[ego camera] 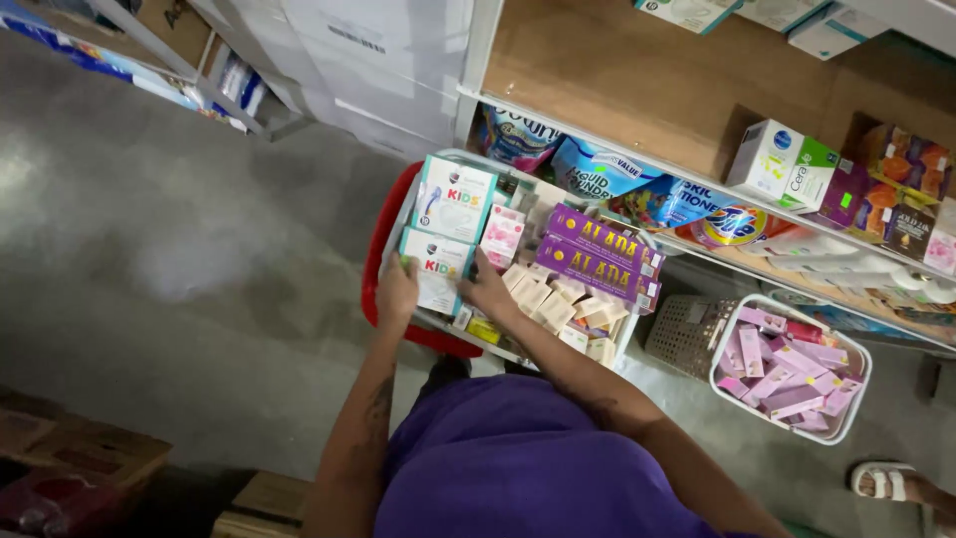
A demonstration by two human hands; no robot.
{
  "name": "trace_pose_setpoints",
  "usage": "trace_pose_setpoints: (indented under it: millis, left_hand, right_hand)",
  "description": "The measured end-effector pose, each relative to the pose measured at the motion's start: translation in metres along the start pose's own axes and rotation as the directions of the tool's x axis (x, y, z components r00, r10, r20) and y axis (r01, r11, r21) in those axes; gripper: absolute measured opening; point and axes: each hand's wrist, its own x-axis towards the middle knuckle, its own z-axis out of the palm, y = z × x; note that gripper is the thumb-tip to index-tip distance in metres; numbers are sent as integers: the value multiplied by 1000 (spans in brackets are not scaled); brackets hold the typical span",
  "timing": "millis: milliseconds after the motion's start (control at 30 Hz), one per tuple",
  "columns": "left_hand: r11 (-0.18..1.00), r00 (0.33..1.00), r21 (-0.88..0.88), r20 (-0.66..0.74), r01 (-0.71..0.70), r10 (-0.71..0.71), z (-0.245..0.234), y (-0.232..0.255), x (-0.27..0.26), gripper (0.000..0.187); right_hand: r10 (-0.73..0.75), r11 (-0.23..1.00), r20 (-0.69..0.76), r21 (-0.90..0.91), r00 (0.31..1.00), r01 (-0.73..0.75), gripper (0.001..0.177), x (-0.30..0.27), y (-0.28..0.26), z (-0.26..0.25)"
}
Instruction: The person repeatedly picks up small boxes from a red basket and places them onto a shelf. They handle multiple boxes, arranging them in rows on the shelf while the camera moves rapidly between the basket and the shelf.
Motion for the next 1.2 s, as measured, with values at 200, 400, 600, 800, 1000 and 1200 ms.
trace_pose_setpoints:
  millis: [200, 400, 600, 800, 1000, 1200]
  left_hand:
    - [938, 965, 331, 261, -104, 15, -79, 80, -9, 72]
    - [913, 939, 301, 290, -275, 187, -143, 230, -40, 66]
    - [788, 799, -164, -6, -594, 601, -67, 358, -43, 64]
    - [627, 721, -411, -120, -662, 682, 85, 444, 16, 61]
    - [823, 851, -427, 194, -375, 488, 147, 503, 58, 71]
    - [666, 703, -284, -42, -690, 710, 229, 488, 105, 86]
  right_hand:
    - [-124, 989, -103, -96, 987, 114, 89, -1, 11, -13]
    - [45, 964, -114, 265, 992, -14, 91, -76, -115, -111]
    - [-422, 895, -471, -84, 774, 437, 93, -83, -116, -259]
    - [-524, 837, -639, -265, 563, 478, 80, -32, -129, -383]
    - [-463, 797, -734, -99, 497, 597, 70, 78, -51, -438]
    - [-456, 848, -803, -261, 383, 462, 84, 93, -68, -427]
